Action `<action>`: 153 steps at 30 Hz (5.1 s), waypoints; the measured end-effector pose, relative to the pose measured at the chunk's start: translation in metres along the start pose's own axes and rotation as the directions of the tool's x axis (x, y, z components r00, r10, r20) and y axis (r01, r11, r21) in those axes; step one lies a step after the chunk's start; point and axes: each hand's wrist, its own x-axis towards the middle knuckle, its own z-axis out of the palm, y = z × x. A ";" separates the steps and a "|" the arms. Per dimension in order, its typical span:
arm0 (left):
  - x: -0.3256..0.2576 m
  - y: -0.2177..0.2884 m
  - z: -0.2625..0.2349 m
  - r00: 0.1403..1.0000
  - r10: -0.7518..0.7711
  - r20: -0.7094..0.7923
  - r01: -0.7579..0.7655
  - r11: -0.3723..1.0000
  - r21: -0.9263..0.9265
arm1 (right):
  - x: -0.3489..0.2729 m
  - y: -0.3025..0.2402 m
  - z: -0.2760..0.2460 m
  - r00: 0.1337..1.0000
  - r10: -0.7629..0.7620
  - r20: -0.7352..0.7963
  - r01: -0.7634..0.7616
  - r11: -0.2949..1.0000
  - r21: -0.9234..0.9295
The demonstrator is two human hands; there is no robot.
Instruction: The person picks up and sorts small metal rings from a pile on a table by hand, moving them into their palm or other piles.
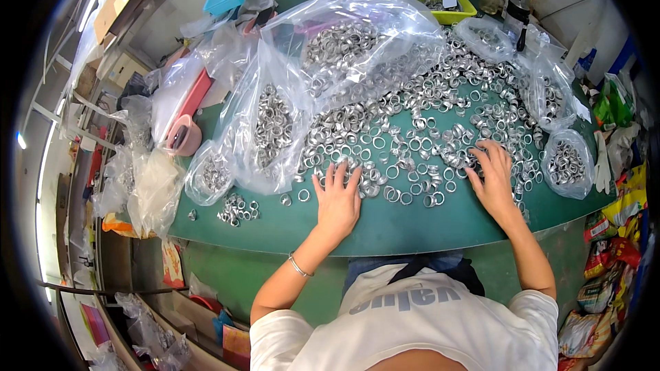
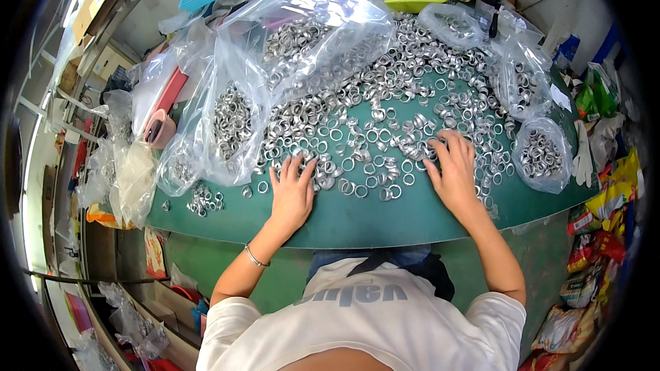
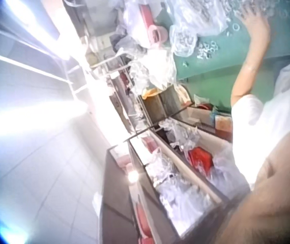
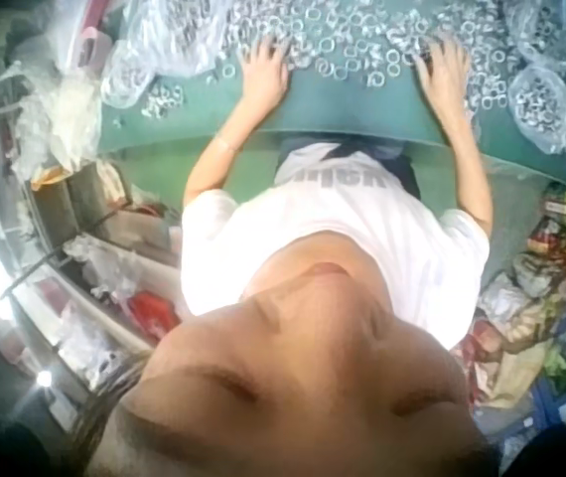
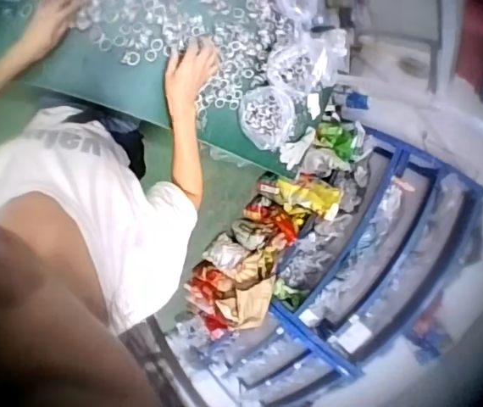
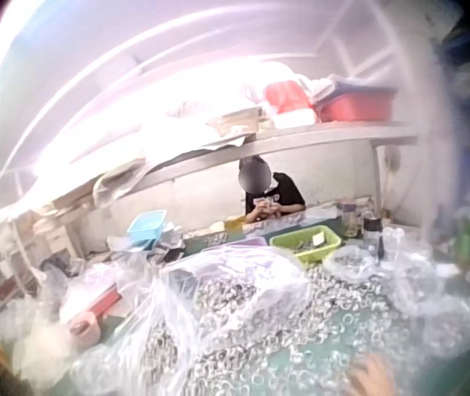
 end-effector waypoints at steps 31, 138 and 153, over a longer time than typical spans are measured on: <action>-0.050 0.030 -0.013 0.979 -0.204 -0.019 0.187 0.930 -0.315 | 0.021 -0.062 0.024 0.991 -0.098 0.090 0.087 0.990 0.115; -0.073 0.067 -0.023 0.939 0.093 0.330 0.298 0.256 -0.920 | 0.015 -0.074 0.004 0.867 -0.116 0.484 -0.181 0.832 0.525; -0.108 0.080 0.037 0.480 0.390 0.786 0.539 -0.838 0.086 | -0.046 -0.119 0.011 0.606 -0.600 0.523 0.037 0.678 0.734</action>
